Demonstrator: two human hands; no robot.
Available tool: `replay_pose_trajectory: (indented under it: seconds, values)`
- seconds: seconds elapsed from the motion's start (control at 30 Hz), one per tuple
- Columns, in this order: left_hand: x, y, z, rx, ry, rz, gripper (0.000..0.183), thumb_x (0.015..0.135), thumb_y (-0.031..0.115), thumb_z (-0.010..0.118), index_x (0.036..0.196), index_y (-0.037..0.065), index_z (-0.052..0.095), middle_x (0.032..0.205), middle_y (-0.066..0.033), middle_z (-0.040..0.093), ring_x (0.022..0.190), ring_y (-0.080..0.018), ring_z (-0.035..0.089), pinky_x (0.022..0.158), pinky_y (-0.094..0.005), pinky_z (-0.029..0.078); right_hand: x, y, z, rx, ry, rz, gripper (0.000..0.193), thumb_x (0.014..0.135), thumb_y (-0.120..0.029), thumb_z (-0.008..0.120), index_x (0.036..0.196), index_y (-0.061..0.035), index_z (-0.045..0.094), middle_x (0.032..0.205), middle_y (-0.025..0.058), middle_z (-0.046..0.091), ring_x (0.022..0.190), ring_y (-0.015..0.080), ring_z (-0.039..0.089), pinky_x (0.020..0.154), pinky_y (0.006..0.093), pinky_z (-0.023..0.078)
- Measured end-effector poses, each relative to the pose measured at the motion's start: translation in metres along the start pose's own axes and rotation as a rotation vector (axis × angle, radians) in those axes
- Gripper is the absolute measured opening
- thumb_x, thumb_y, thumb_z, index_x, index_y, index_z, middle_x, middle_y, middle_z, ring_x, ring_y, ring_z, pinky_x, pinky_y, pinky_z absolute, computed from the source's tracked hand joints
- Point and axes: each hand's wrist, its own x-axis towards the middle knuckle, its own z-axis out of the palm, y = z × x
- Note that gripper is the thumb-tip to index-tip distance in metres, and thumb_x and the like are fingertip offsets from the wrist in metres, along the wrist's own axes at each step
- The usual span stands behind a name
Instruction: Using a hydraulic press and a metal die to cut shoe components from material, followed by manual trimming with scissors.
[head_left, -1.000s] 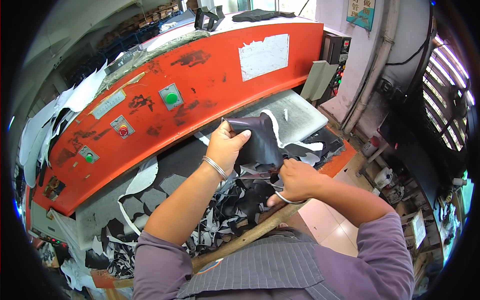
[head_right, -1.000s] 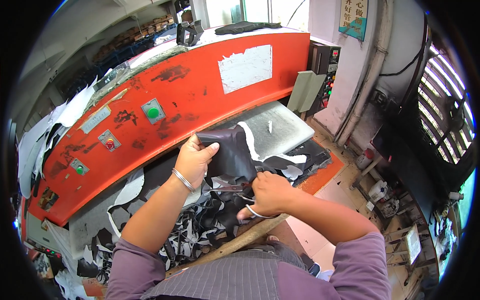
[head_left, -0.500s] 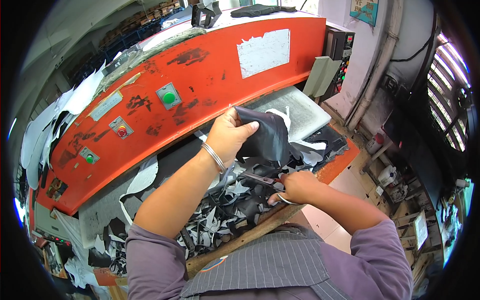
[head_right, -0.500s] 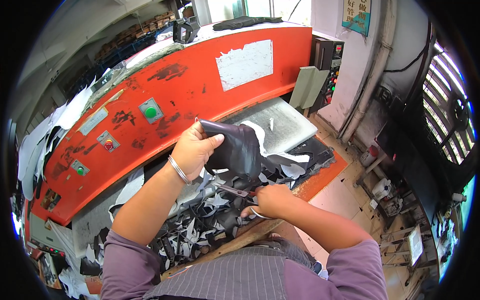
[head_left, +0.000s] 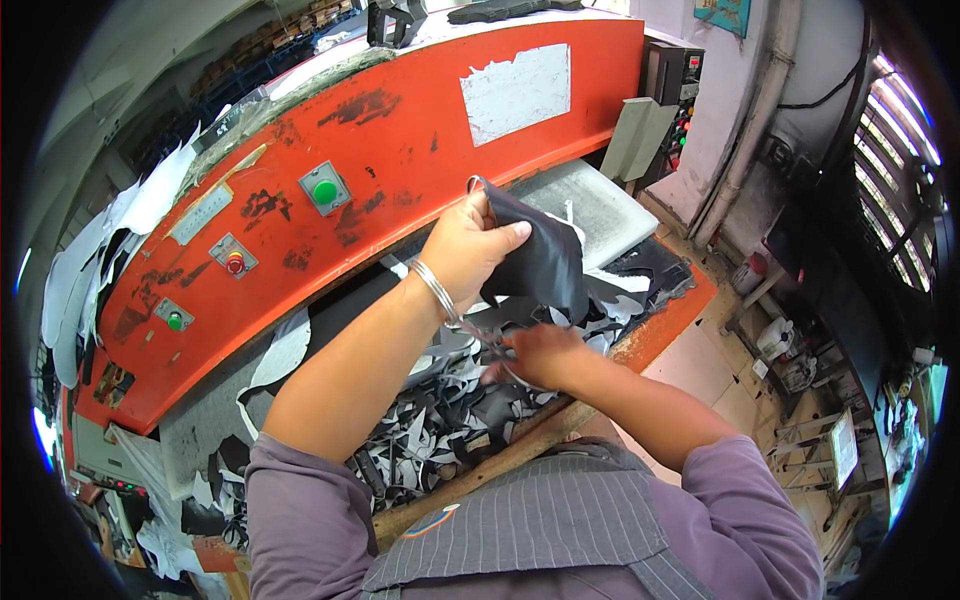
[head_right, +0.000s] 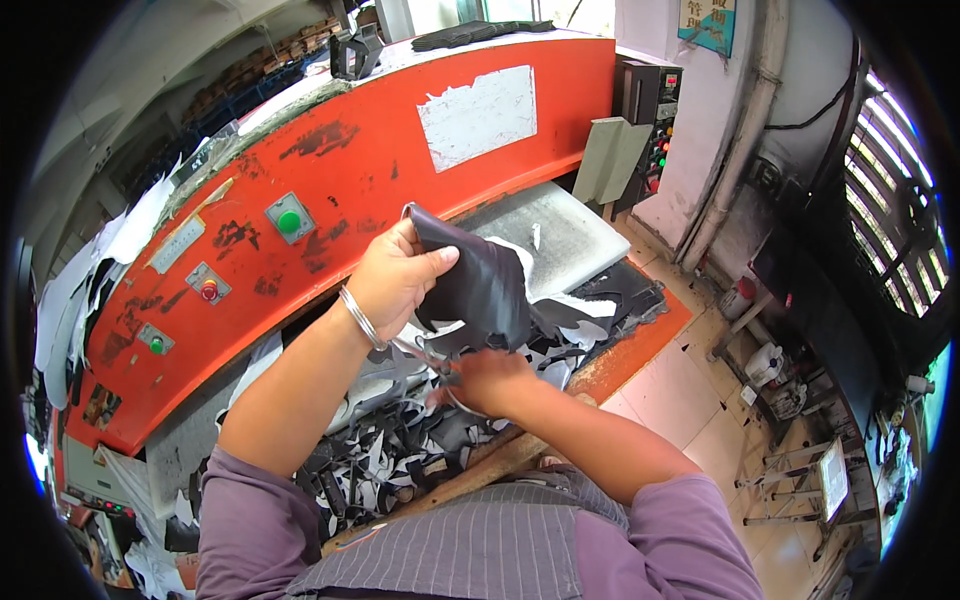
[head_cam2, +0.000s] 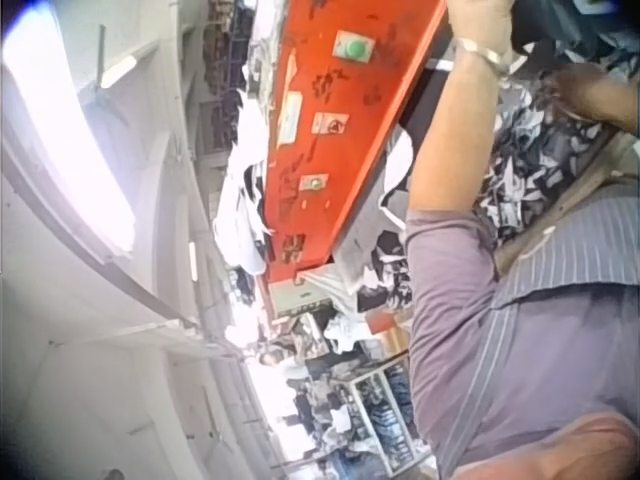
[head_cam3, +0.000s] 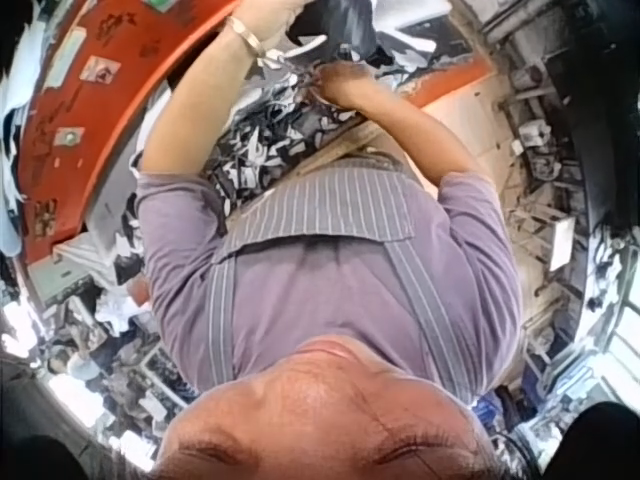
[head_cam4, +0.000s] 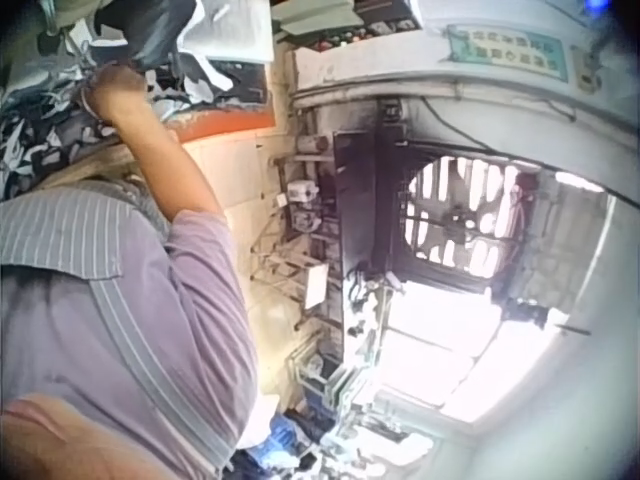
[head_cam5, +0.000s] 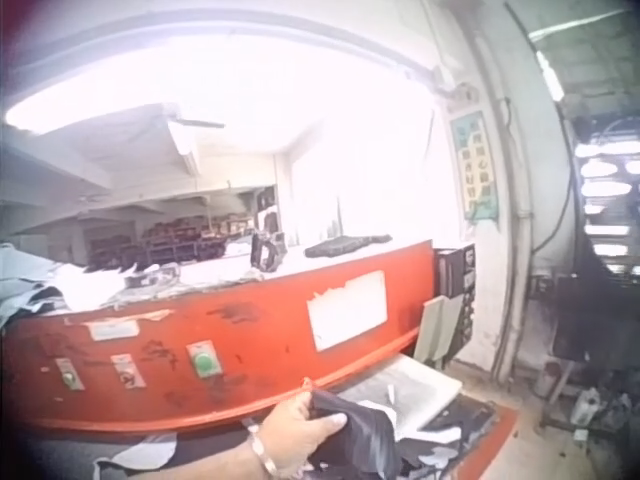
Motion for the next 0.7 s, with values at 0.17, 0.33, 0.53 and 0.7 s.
replay_pose_trajectory:
  seconds: [0.17, 0.33, 0.53, 0.7]
  values:
    - [0.015, 0.020, -0.001, 0.121, 0.004, -0.030, 0.019, 0.086, -0.003, 0.060, 0.103, 0.001, 0.054, 0.099, -0.0073, 0.063, 0.093, -0.0148, 0.061, 0.085, -0.0291, 0.049, 0.000, 0.024, 0.052, 0.331, -0.293, 0.007, 0.087, 0.077, -0.082, 0.033, 0.103, -0.0033, 0.061, 0.084, 0.0192, 0.062, 0.084, 0.0309, 0.064, 0.073, 0.0403, 0.050]
    - [0.020, 0.035, 0.015, 0.067, -0.070, 0.026, 0.019, 0.086, -0.003, 0.060, 0.103, 0.000, 0.054, 0.100, -0.0094, 0.064, 0.091, -0.0157, 0.063, 0.084, -0.0298, 0.050, 0.010, 0.022, 0.067, 1.100, -0.422, 0.244, 0.104, 0.073, -0.088, 0.020, 0.101, 0.0068, 0.051, 0.062, 0.0081, 0.051, 0.055, 0.0206, 0.056, 0.051, 0.0320, 0.046]
    - [0.023, 0.058, 0.029, 0.088, -0.141, 0.093, 0.020, 0.086, -0.003, 0.060, 0.105, -0.001, 0.055, 0.099, -0.0094, 0.064, 0.089, -0.0154, 0.063, 0.083, -0.0296, 0.050, 0.041, 0.019, 0.079, 1.318, -0.469, 0.330, 0.106, 0.068, -0.091, 0.028, 0.098, 0.0085, 0.049, 0.065, 0.0104, 0.049, 0.054, 0.0220, 0.054, 0.056, 0.0362, 0.050]
    - [0.016, 0.070, 0.029, 0.044, -0.176, 0.127, 0.019, 0.086, 0.000, 0.061, 0.104, 0.000, 0.055, 0.099, -0.0091, 0.064, 0.089, -0.0158, 0.063, 0.084, -0.0308, 0.050, 0.062, 0.007, 0.087, 1.377, -0.425, 0.355, 0.102, 0.065, -0.091, 0.034, 0.095, 0.0060, 0.048, 0.067, 0.0087, 0.047, 0.056, 0.0215, 0.054, 0.058, 0.0407, 0.052]
